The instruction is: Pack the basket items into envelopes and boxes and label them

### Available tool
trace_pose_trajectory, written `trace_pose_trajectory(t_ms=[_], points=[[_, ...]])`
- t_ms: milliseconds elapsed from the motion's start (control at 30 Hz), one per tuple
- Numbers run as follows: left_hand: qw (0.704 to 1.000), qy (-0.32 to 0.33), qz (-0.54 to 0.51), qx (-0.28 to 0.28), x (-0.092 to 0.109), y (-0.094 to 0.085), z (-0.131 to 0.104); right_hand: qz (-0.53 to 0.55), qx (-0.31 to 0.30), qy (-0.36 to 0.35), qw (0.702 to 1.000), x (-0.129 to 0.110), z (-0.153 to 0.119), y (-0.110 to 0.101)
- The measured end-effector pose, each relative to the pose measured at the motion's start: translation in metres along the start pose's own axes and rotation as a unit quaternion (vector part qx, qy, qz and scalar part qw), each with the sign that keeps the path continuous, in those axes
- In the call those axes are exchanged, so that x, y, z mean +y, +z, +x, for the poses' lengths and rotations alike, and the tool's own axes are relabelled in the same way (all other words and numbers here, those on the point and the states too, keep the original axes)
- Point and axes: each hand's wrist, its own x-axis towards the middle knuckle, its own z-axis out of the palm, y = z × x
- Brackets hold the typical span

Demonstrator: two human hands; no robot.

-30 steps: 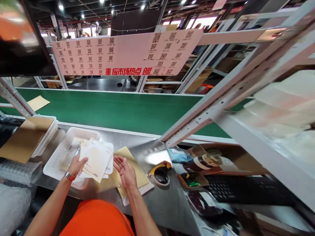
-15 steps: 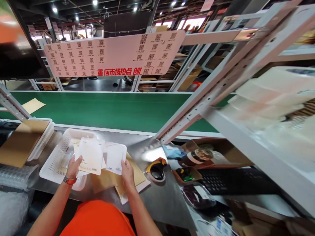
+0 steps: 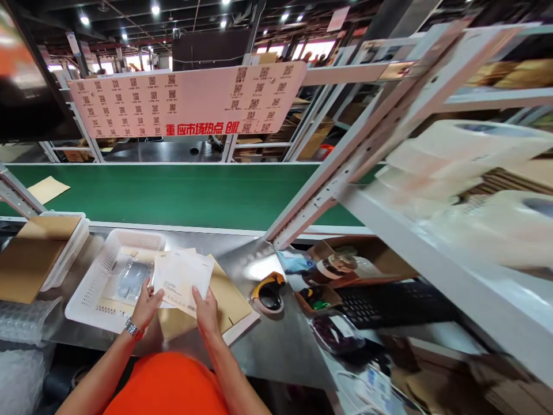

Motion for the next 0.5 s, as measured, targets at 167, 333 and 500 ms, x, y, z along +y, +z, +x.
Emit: trace_pose_trajectory(t_ms=[167, 333, 500], points=[[0.997, 0.064, 0.028, -0.023, 0.012, -0.011, 0.004, -0.082, -0.064, 0.016, 0.994, 0.005, -0.013, -0.013], [0.992, 0.082, 0.041, -0.081, 0.012, -0.005, -0.001, -0.142, -0.108, 0.055, 0.982, 0.001, -0.016, -0.027], [0.998, 0.053, 0.022, -0.038, 0.001, 0.013, -0.009, -0.173, -0.075, 0.025, 0.982, 0.002, -0.018, -0.029]])
